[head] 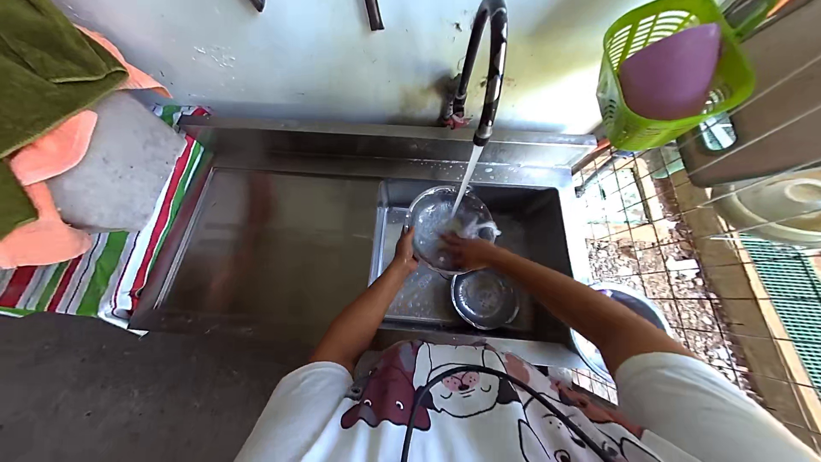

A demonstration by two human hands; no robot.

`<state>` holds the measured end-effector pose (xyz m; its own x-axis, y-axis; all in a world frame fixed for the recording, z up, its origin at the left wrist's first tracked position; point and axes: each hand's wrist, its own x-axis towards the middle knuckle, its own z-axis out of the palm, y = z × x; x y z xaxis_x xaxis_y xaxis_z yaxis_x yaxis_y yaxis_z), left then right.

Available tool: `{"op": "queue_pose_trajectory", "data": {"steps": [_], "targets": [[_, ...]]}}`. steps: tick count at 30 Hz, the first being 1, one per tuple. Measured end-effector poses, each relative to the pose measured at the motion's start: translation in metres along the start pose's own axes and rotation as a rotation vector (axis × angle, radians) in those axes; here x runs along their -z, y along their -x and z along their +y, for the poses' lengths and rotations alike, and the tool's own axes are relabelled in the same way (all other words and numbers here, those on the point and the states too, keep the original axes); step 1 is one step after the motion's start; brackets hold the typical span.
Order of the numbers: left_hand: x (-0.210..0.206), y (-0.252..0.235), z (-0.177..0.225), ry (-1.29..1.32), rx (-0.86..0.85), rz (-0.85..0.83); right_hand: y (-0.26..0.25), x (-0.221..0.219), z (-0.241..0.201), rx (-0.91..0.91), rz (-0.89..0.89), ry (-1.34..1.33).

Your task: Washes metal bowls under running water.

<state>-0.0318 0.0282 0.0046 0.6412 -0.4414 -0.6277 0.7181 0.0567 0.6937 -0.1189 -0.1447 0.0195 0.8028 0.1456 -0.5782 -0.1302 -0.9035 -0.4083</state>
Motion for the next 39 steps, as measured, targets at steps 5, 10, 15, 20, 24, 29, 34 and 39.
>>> {"op": "queue_pose_trajectory", "data": {"steps": [5, 10, 15, 20, 24, 29, 34, 39], "targets": [[-0.031, 0.013, -0.018, 0.045, 0.076, -0.067, -0.041, -0.026, 0.019, -0.14, 0.475, -0.091], [0.014, -0.002, 0.008, 0.052, 0.033, 0.071, -0.017, -0.005, -0.048, 0.114, -0.007, -0.178], [0.069, -0.004, 0.049, 0.041, -0.013, 0.117, -0.019, 0.003, -0.049, -0.065, 0.154, 0.031], [0.066, -0.005, 0.13, -0.262, -0.05, 0.167, -0.077, 0.007, -0.047, 0.278, 0.446, -0.254], [0.017, -0.006, 0.182, -0.53, -0.114, 0.144, -0.095, 0.011, -0.053, 0.315, 0.799, -0.601], [-0.061, -0.02, 0.171, -0.759, -0.33, -0.072, -0.054, 0.028, -0.03, 0.103, 0.854, -1.223], [-0.123, -0.016, 0.095, -1.227, -0.752, -0.146, -0.011, 0.023, -0.002, -0.112, 0.829, -1.631], [-0.131, -0.027, 0.065, -1.557, -0.749, -0.273, 0.025, 0.003, -0.006, -0.363, 0.64, -1.825]]}}
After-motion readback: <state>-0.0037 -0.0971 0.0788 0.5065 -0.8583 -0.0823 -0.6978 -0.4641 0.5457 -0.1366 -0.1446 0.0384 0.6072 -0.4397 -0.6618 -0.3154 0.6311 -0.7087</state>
